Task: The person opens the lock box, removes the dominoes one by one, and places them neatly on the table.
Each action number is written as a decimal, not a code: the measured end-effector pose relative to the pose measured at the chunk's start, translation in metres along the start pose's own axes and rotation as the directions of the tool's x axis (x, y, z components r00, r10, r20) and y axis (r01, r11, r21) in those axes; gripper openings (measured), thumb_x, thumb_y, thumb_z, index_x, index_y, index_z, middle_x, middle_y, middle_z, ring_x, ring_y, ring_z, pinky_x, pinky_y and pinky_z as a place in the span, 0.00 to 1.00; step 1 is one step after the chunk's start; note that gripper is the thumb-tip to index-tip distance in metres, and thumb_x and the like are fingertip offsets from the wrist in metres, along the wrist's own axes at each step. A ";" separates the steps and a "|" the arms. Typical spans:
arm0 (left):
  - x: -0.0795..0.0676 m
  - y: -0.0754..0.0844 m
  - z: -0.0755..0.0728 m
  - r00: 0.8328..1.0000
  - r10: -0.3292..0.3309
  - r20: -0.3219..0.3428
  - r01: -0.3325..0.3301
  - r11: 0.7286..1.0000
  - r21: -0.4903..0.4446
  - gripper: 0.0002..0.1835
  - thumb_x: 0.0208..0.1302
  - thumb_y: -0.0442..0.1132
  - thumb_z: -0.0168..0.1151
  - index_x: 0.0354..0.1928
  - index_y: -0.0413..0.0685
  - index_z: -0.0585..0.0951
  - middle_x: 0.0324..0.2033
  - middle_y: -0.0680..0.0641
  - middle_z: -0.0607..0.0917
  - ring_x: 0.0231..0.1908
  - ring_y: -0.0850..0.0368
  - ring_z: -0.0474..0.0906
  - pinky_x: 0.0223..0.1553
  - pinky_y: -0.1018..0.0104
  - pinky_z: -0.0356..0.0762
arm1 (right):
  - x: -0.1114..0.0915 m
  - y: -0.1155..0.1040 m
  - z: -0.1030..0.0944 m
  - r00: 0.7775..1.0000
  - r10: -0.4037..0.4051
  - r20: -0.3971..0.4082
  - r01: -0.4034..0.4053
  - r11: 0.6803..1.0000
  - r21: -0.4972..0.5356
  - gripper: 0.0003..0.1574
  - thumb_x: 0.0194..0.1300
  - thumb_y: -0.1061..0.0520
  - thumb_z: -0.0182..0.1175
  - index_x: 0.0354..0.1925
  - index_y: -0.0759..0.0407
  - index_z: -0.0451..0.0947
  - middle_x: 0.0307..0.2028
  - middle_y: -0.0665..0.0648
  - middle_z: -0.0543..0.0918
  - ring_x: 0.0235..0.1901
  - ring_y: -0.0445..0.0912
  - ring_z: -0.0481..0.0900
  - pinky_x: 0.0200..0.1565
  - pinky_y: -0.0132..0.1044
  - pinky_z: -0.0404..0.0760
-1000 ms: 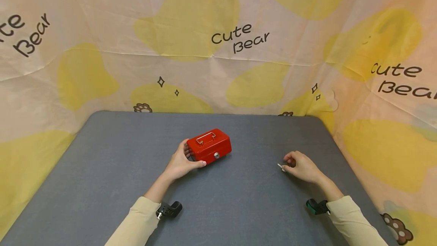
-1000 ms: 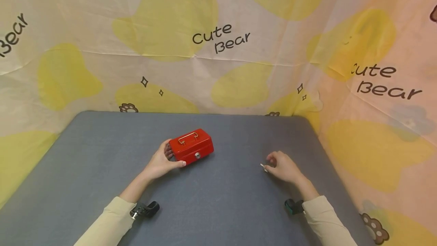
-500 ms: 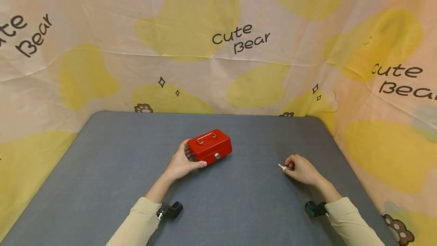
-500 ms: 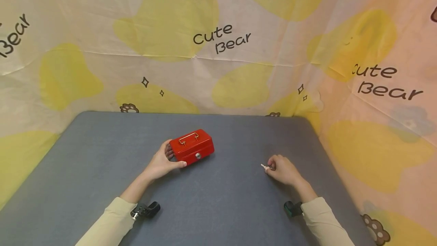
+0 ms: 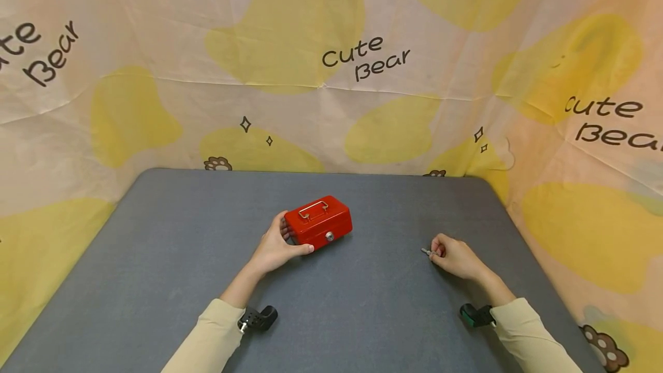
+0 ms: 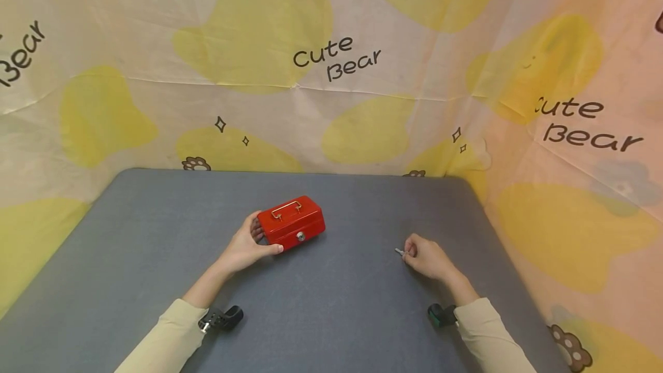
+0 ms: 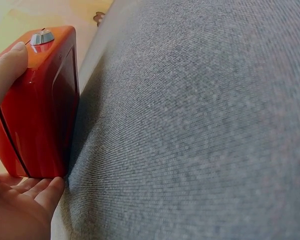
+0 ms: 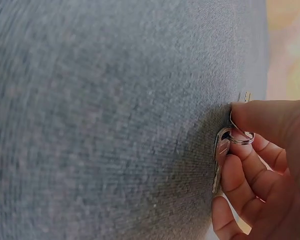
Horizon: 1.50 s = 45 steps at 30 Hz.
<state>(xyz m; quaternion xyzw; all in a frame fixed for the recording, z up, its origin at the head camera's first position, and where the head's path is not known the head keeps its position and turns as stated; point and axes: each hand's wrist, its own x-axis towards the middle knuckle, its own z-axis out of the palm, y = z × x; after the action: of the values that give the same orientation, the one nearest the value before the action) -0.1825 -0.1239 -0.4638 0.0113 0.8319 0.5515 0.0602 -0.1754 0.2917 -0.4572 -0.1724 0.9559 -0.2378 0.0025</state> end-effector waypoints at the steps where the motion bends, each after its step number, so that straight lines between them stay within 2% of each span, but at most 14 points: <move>1: 0.000 0.000 0.000 1.000 0.001 0.001 -0.001 1.000 -0.003 0.55 0.41 0.45 0.76 0.67 0.43 0.51 0.59 0.39 0.70 0.57 0.45 0.70 0.58 0.52 0.68 | 0.000 0.000 0.000 1.000 -0.001 -0.001 0.001 1.000 0.000 0.10 0.52 0.63 0.63 0.27 0.55 0.70 0.20 0.46 0.70 0.19 0.34 0.64 0.23 0.27 0.64; 12: 0.001 0.001 0.001 1.000 0.002 0.007 -0.002 1.000 -0.005 0.56 0.41 0.46 0.76 0.68 0.42 0.50 0.59 0.38 0.69 0.58 0.44 0.69 0.58 0.52 0.68 | 0.007 -0.009 0.002 1.000 0.007 0.001 -0.007 1.000 0.023 0.08 0.57 0.62 0.62 0.27 0.55 0.72 0.20 0.45 0.72 0.19 0.33 0.67 0.23 0.28 0.66; 20: 0.002 0.001 -0.001 1.000 0.005 0.010 -0.005 1.000 0.002 0.56 0.41 0.46 0.76 0.68 0.43 0.50 0.59 0.39 0.69 0.58 0.44 0.69 0.58 0.52 0.68 | 0.019 -0.025 0.002 0.999 -0.012 -0.051 0.016 0.997 0.070 0.05 0.59 0.59 0.61 0.29 0.54 0.73 0.23 0.47 0.72 0.21 0.37 0.66 0.24 0.29 0.67; 25: 0.003 0.000 -0.001 1.000 0.009 0.014 -0.009 1.000 0.009 0.56 0.41 0.46 0.76 0.68 0.42 0.50 0.59 0.38 0.69 0.58 0.43 0.69 0.58 0.52 0.68 | 0.026 -0.037 0.006 0.998 0.019 -0.058 -0.012 0.992 0.129 0.04 0.60 0.57 0.61 0.31 0.53 0.73 0.31 0.49 0.78 0.29 0.40 0.75 0.28 0.31 0.72; 29: 0.003 -0.001 -0.001 1.000 0.017 0.013 -0.017 1.000 0.011 0.55 0.41 0.46 0.76 0.67 0.41 0.51 0.59 0.38 0.70 0.57 0.44 0.70 0.58 0.51 0.68 | 0.031 -0.046 0.008 0.998 0.037 -0.046 -0.026 0.979 0.203 0.04 0.61 0.57 0.60 0.32 0.54 0.73 0.34 0.52 0.82 0.31 0.43 0.82 0.26 0.32 0.73; 32: 0.004 -0.001 0.000 1.000 0.021 0.013 -0.021 1.000 0.009 0.55 0.41 0.45 0.76 0.67 0.41 0.51 0.58 0.38 0.70 0.57 0.44 0.70 0.58 0.52 0.68 | 0.035 -0.054 0.010 0.998 0.044 -0.038 -0.034 0.970 0.241 0.05 0.62 0.56 0.60 0.32 0.54 0.72 0.33 0.52 0.84 0.27 0.43 0.80 0.24 0.31 0.71; 38: 0.003 0.000 0.000 1.000 0.019 0.014 -0.019 1.000 0.000 0.55 0.41 0.45 0.76 0.67 0.41 0.51 0.59 0.38 0.70 0.57 0.44 0.70 0.58 0.52 0.68 | 0.043 -0.068 0.015 0.999 0.032 -0.035 -0.021 0.958 0.285 0.04 0.63 0.58 0.58 0.32 0.55 0.71 0.32 0.51 0.84 0.25 0.43 0.77 0.24 0.31 0.70; 45: 0.003 -0.001 0.000 1.000 0.016 0.014 -0.016 1.000 0.000 0.55 0.41 0.45 0.76 0.67 0.41 0.51 0.59 0.37 0.69 0.58 0.44 0.69 0.58 0.52 0.68 | 0.053 -0.083 0.024 0.994 0.038 -0.101 -0.010 0.963 0.269 0.04 0.60 0.59 0.59 0.32 0.53 0.72 0.27 0.49 0.79 0.25 0.40 0.73 0.29 0.32 0.72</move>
<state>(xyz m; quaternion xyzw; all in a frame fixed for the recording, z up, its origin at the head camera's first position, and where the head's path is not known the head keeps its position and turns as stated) -0.1854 -0.1242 -0.4645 0.0216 0.8314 0.5518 0.0616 -0.1964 0.1945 -0.4366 -0.1461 0.9157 -0.3738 -0.0215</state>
